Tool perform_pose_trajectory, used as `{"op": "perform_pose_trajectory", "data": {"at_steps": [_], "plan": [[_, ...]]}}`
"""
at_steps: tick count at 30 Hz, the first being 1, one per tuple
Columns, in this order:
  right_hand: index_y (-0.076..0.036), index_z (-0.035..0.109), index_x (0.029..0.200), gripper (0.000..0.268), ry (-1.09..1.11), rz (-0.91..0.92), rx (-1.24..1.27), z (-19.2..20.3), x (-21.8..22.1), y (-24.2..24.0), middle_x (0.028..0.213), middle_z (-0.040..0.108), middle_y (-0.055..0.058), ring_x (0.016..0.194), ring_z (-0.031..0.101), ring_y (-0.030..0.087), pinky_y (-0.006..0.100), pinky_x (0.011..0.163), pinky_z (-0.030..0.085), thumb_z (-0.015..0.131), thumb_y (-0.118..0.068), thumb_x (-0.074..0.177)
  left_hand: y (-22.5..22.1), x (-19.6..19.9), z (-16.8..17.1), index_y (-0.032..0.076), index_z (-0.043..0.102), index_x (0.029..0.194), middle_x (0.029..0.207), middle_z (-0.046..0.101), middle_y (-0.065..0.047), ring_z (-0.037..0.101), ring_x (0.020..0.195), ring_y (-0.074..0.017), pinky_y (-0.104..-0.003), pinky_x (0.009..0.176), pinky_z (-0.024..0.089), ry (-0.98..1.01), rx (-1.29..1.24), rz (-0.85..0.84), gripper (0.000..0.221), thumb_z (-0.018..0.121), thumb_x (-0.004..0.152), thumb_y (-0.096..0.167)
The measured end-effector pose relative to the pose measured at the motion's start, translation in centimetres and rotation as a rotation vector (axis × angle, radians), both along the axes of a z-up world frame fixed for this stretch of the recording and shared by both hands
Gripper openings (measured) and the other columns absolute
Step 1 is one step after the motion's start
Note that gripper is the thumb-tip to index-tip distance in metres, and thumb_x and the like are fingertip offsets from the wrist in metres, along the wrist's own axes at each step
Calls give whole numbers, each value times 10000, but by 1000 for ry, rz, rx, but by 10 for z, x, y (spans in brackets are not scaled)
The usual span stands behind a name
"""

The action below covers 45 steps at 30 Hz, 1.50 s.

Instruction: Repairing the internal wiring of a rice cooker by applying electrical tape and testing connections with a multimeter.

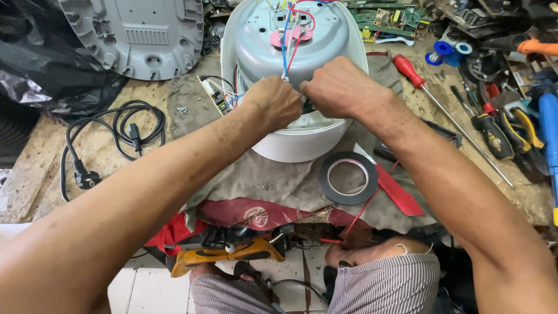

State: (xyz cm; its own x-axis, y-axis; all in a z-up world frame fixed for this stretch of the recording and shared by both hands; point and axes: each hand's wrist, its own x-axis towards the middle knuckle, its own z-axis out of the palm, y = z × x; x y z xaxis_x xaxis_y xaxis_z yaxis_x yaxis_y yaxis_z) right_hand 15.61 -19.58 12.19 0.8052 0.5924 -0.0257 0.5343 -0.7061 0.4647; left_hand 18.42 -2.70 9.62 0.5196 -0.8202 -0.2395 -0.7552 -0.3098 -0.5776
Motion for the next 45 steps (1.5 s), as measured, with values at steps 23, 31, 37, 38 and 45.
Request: {"op": "perform_pose_trajectory", "data": {"at_steps": [23,31,37,38,45], "plan": [[-155,613,864,96,-102,37,3,-7,2,3,675,715,105,606,700,395,459,490,458,562,-229,900,-3,9,-8,208,767,1039,999,755,6,729,868,-241,-373,633,527,39,-15,53,297,480,1044,133],[-164,602,863,107,-148,73,11,-21,11,-4,635,692,82,556,672,383,444,457,423,557,-248,913,-6,11,-10,335,665,1232,1046,727,28,744,904,-280,-414,646,549,52,-20,5,341,485,1037,120],[-142,598,866,97,-103,59,28,-15,8,-2,635,686,96,556,662,390,452,467,435,567,-224,909,-9,9,-7,422,611,1317,1075,716,64,736,912,-239,-371,655,518,48,42,53,460,480,1033,85],[-142,598,866,97,-104,57,29,-15,8,-3,635,686,96,556,662,390,452,467,435,567,-224,909,-9,10,-8,422,611,1317,1075,716,64,736,912,-239,-371,655,518,48,43,51,460,480,1033,85],[-132,596,826,135,-98,50,48,-9,4,-1,639,684,105,557,661,390,454,472,435,563,-231,913,-10,10,-12,411,663,1246,1041,730,76,738,915,-227,-352,639,495,11,27,57,408,487,1039,106]]}}
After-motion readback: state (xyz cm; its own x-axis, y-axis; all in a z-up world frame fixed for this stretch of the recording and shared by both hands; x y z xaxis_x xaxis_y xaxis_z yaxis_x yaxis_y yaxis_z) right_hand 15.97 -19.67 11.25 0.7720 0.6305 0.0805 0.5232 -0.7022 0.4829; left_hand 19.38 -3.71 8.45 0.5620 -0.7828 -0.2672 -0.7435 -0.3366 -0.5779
